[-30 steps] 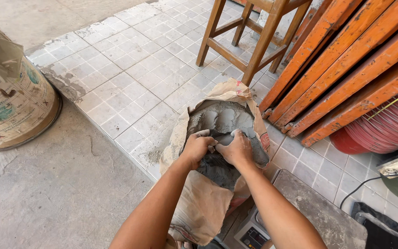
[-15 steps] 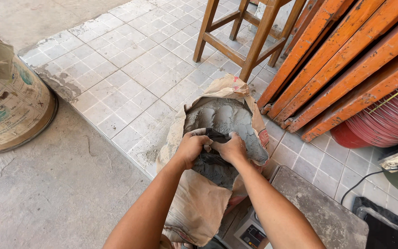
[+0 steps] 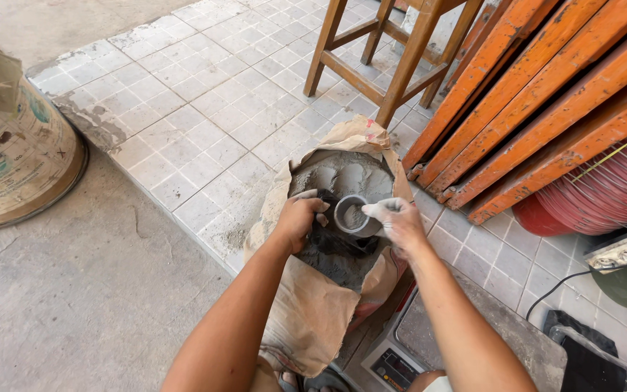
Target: The person scoops cement from a large sack into a black plastic bag using a metal cup. They place the bag on a digital scale to check the weight, then tie the bag closed and set it aside. The person repeats this process multiple times, filling and weighing several bags of cement.
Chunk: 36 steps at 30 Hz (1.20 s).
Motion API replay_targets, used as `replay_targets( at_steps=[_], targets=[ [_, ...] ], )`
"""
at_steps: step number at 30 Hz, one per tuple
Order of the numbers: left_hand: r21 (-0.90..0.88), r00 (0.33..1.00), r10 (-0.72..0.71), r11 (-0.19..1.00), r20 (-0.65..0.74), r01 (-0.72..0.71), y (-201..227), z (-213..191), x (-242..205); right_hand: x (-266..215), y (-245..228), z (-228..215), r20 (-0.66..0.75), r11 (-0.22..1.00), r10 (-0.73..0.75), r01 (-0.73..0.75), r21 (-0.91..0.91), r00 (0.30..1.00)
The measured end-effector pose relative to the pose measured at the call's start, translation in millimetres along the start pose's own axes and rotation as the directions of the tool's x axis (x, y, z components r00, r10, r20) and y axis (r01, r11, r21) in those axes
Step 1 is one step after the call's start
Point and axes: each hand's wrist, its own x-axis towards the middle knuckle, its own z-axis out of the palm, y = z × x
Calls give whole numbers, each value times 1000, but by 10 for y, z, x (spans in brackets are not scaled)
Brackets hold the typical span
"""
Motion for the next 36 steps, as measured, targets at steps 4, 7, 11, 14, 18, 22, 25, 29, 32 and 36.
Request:
replay_targets(
  at_steps=[4, 7, 11, 14, 18, 22, 25, 29, 32, 36],
  targets=[
    [-49, 1000, 23, 999, -13, -24, -31, 2, 197, -585, -468, -141, 63, 987, -72, 80, -142, 995],
    [-120, 1000, 19, 993, -24, -22, -37, 67, 261, -790, -272, -83, 74, 868, -314, 318, -381, 946],
    [-132, 997, 47, 990, -54, -53, -4, 168, 137, -653, 312, -18, 394, 174, -790, 787, -592, 471],
    [-147, 996, 48, 987, -75, -59, 37, 205, 102, -683, 348, -37, 491, -205, -864, 809, -551, 116],
    [-159, 994, 60, 985, -89, -73, -99, 187, 251, -661, 361, -15, 363, -235, -931, 804, -547, -26],
    [-81, 995, 68, 994, -68, -73, -148, 165, 326, -687, 448, -6, 345, 45, -906, 866, -497, 245],
    [-72, 996, 67, 995, -57, -71, -16, 205, 129, -741, 314, 34, 317, 719, -98, 287, -632, 943],
    [-47, 997, 76, 996, -29, -77, 49, 228, 51, -719, 28, -4, 293, 767, 200, 38, -641, 935],
    [-35, 997, 73, 997, 0, -73, 14, 178, 80, -736, -142, -45, 326, 752, 214, 58, -657, 921],
    [1, 997, 68, 998, 23, -68, 21, 160, 70, -495, -175, -143, 96, 692, 191, -65, -719, 977]
  ],
)
